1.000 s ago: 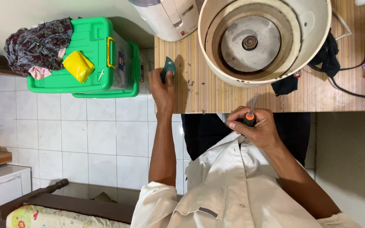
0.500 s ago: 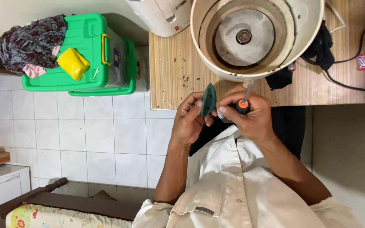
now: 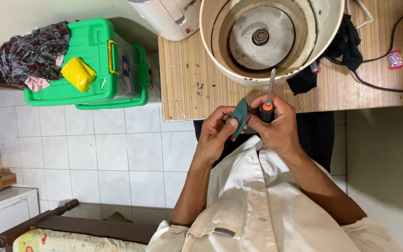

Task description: The person services a rice cooker on a wooden table, using a screwdriver to unscrew and detach the teal side handle and latch parts from the cooker body, working on the screws one at a time and setting removed pieces on the table.

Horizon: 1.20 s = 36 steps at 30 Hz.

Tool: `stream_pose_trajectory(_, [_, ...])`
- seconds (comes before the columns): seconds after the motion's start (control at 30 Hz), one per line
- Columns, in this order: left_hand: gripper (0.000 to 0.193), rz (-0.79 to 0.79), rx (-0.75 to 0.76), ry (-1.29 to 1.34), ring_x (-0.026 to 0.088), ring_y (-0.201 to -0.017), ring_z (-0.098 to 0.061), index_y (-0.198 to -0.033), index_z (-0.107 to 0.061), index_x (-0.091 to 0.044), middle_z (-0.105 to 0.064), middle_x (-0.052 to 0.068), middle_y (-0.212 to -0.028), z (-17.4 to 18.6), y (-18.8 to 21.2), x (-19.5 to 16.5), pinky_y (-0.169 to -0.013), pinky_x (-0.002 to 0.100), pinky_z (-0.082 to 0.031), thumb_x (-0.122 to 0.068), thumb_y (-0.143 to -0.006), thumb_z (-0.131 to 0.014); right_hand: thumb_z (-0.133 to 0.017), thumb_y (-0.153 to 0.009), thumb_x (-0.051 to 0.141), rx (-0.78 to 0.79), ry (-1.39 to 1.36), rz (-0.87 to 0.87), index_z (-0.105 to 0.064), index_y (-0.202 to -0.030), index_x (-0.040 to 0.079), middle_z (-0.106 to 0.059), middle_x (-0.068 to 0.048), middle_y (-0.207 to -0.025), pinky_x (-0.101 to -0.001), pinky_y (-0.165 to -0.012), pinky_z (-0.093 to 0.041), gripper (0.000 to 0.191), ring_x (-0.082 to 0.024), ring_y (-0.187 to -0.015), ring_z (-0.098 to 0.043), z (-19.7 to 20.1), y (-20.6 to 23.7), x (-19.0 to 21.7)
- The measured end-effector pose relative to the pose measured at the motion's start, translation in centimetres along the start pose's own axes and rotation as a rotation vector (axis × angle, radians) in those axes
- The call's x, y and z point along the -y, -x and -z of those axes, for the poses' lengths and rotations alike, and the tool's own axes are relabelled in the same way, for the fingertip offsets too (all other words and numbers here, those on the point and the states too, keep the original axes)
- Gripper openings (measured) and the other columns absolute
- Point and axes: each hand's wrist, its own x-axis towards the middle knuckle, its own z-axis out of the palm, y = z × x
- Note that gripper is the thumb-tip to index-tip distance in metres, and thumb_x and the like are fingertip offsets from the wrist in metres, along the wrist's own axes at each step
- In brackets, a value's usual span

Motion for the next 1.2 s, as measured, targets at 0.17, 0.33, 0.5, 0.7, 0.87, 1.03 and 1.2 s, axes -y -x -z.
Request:
stream_pose_trajectory(0.17, [0.038, -0.045, 0.101, -0.011, 0.012, -0.090, -0.064, -0.133, -0.057, -0.002, -0.067, 0.005, -0.104, -0.3, 0.1, 0.1, -0.078, 0.028, -0.055, -0.021, -0.103, -0.067, -0.078, -0.086, 0.001, 0.099, -0.089, -0.059, -0.064, -0.120, 0.003, -0.069, 0.000, -0.096, -0.0213, -0.071, -0.053, 0.037, -0.005, -0.081, -0.062, 1.3, 0.0, 0.6])
stream_pose_trajectory(0.33, [0.040, -0.047, 0.156, -0.178, 0.013, -0.097, -0.064, -0.139, -0.059, -0.002, -0.067, 0.006, -0.110, -1.0, 0.2, -0.3, -0.087, 0.028, -0.055, -0.024, -0.107, -0.066, -0.083, -0.084, 0.002, 0.107, 0.129, 0.047, -0.067, -0.112, 0.001, -0.070, -0.003, -0.093, -0.0239, -0.075, -0.054, 0.032, -0.007, -0.084, -0.062, 2.7, 0.4, 0.7])
stream_pose_trajectory(0.5, [0.050, -0.211, 0.184, -0.564, 0.018, -0.104, -0.067, -0.133, -0.057, -0.003, -0.069, 0.011, -0.117, -2.2, -0.3, -1.6, -0.088, 0.031, -0.056, -0.007, -0.088, -0.080, -0.075, -0.082, -0.005, 0.060, 0.411, 0.194, -0.067, -0.113, -0.002, -0.070, -0.008, -0.092, -0.0251, -0.072, -0.053, 0.031, -0.010, -0.081, -0.065, 3.5, 0.7, 0.5])
stream_pose_trajectory(0.7, [0.051, -0.622, -0.045, -0.739, 0.024, -0.119, -0.064, -0.131, -0.061, -0.007, -0.061, 0.013, -0.128, -3.9, -2.2, -1.3, -0.099, 0.032, -0.056, 0.012, -0.085, -0.072, -0.070, -0.093, -0.007, -0.224, 0.462, 0.391, -0.064, -0.115, -0.003, -0.069, -0.012, -0.097, -0.0275, -0.068, -0.050, 0.023, -0.015, -0.076, -0.063, 3.0, 0.7, -0.9])
stream_pose_trajectory(0.87, [0.056, -0.732, -0.131, -0.740, 0.023, -0.118, -0.061, -0.136, -0.063, -0.009, -0.047, 0.013, -0.137, -5.9, -2.9, 1.2, -0.095, 0.030, -0.055, 0.017, -0.087, -0.072, -0.071, -0.101, -0.006, -0.331, 0.414, 0.714, -0.059, -0.123, -0.002, -0.069, -0.017, -0.115, -0.0311, -0.081, -0.057, 0.025, -0.024, -0.094, -0.072, 4.1, 0.0, -2.2])
stream_pose_trajectory(1.03, [0.061, -0.829, -0.238, -0.700, 0.026, -0.123, -0.056, -0.140, -0.062, -0.013, -0.036, 0.011, -0.143, -7.2, -3.9, 3.6, -0.096, 0.030, -0.054, 0.018, -0.088, -0.073, -0.073, -0.104, -0.002, -0.375, 0.436, 0.674, -0.057, -0.124, -0.001, -0.073, -0.014, -0.113, -0.0283, -0.079, -0.058, 0.025, -0.020, -0.093, -0.073, 5.6, -0.7, -3.3])
stream_pose_trajectory(1.2, [0.063, -0.808, -0.239, -0.724, 0.024, -0.118, -0.054, -0.142, -0.062, -0.012, -0.038, 0.011, -0.138, -7.8, -5.1, 5.0, -0.088, 0.027, -0.053, 0.020, -0.089, -0.070, -0.080, -0.098, 0.000, -0.421, 0.482, 0.611, -0.061, -0.120, -0.002, -0.070, -0.012, -0.100, -0.0279, -0.071, -0.052, 0.029, -0.015, -0.079, -0.064, 7.1, -1.6, -4.0])
